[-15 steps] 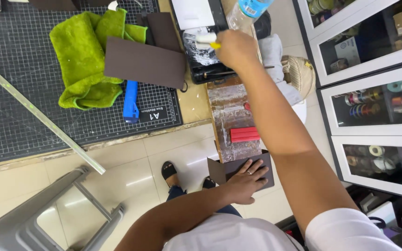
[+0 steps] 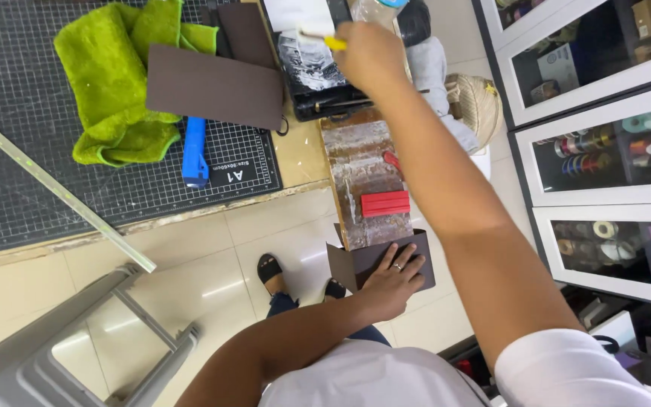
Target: Covering a box with decorative paper using adhesive and smoothing tools
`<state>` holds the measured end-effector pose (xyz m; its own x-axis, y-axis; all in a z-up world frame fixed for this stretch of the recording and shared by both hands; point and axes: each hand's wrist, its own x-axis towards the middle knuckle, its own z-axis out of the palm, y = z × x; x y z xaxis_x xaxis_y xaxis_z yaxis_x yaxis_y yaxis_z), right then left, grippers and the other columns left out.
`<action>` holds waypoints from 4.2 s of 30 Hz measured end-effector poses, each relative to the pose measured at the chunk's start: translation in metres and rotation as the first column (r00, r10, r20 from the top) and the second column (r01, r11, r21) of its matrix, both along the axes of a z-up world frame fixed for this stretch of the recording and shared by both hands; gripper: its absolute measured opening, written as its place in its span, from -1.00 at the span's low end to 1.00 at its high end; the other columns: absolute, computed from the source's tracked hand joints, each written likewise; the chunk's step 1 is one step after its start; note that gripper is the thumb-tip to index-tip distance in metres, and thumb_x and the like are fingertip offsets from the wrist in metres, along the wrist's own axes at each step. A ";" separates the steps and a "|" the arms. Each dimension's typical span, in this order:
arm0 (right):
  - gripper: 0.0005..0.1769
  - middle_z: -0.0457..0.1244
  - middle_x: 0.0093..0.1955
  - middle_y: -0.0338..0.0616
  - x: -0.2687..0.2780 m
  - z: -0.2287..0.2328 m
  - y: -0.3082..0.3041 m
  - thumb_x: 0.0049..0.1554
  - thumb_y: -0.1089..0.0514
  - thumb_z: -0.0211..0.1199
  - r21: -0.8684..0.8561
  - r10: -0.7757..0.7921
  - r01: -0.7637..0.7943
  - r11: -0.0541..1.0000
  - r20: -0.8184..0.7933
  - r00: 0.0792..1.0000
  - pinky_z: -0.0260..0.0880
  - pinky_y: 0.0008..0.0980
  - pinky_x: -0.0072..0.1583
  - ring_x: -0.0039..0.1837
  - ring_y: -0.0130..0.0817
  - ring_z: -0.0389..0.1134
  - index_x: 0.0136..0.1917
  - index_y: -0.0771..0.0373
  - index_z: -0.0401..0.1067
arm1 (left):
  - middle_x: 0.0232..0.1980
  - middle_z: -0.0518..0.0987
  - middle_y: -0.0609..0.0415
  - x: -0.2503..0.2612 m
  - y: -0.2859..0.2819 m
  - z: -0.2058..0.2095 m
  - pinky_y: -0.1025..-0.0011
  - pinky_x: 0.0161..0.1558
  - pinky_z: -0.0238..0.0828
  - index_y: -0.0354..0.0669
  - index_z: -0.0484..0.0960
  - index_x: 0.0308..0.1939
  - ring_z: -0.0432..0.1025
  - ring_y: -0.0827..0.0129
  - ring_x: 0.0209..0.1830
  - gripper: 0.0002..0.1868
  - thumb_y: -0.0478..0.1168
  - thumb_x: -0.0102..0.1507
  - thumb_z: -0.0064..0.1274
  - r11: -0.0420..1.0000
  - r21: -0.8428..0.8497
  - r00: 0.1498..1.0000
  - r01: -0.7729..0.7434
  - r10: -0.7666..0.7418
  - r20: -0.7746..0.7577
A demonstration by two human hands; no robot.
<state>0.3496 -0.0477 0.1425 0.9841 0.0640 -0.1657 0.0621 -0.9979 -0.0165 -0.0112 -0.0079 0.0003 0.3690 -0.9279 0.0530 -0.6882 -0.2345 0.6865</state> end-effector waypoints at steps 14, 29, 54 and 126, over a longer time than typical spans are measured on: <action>-0.56 0.40 -0.16 -0.03 0.018 -0.086 0.016 0.12 0.21 0.17 0.039 -0.001 -0.006 0.999 0.175 0.985 0.35 0.03 -0.30 -0.19 0.13 0.43 0.28 -0.02 0.44 | 0.61 0.09 -0.05 -0.011 -0.012 -0.007 -0.40 0.53 -0.45 -0.10 0.16 0.55 -0.24 -0.21 0.68 -0.12 -0.43 0.10 -0.04 0.996 0.058 0.994 -0.062 0.056 0.095; -0.57 0.41 0.11 -0.07 -0.056 0.006 -0.035 0.16 -0.01 0.31 0.208 -0.059 0.048 0.977 0.046 0.997 0.39 0.05 -0.06 0.05 0.06 0.42 0.31 -0.08 0.49 | 0.48 0.30 -0.09 -0.021 -0.028 -0.012 -0.44 0.52 -0.38 -0.08 0.45 0.34 -0.07 -0.18 0.63 -0.43 -0.23 0.21 -0.09 0.967 0.065 0.941 -0.246 0.222 0.254; -0.68 0.36 0.03 -0.03 -0.385 -0.016 -0.329 0.42 0.11 0.09 0.990 -0.407 -0.110 -0.088 0.065 0.911 0.53 -0.52 -0.01 -0.11 -0.33 0.45 0.41 -0.01 0.17 | 0.69 -0.15 -0.19 -0.047 -0.097 -0.009 -0.24 0.58 -0.45 0.08 -0.08 0.67 -0.37 -0.22 0.69 0.07 -0.05 0.21 0.26 0.655 0.101 0.662 -0.749 0.730 0.169; -0.59 0.38 0.13 -0.05 -0.449 -0.005 -0.321 0.23 0.27 0.48 0.478 0.083 -0.375 0.794 0.526 0.846 0.36 -0.18 0.24 0.14 -0.02 0.41 0.34 0.15 0.58 | 0.41 0.30 -0.33 -0.163 0.071 -0.086 -0.19 0.31 0.31 -0.23 0.30 0.51 0.25 -0.31 0.44 0.17 0.00 -0.06 0.60 0.242 0.143 0.072 -0.960 0.702 -0.708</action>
<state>-0.0998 -0.3689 0.1372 0.8716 0.2326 0.4315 0.4331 -0.7775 -0.4559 -0.1739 0.0631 -0.0853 0.9313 0.0698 -0.3575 0.3625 -0.0808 0.9285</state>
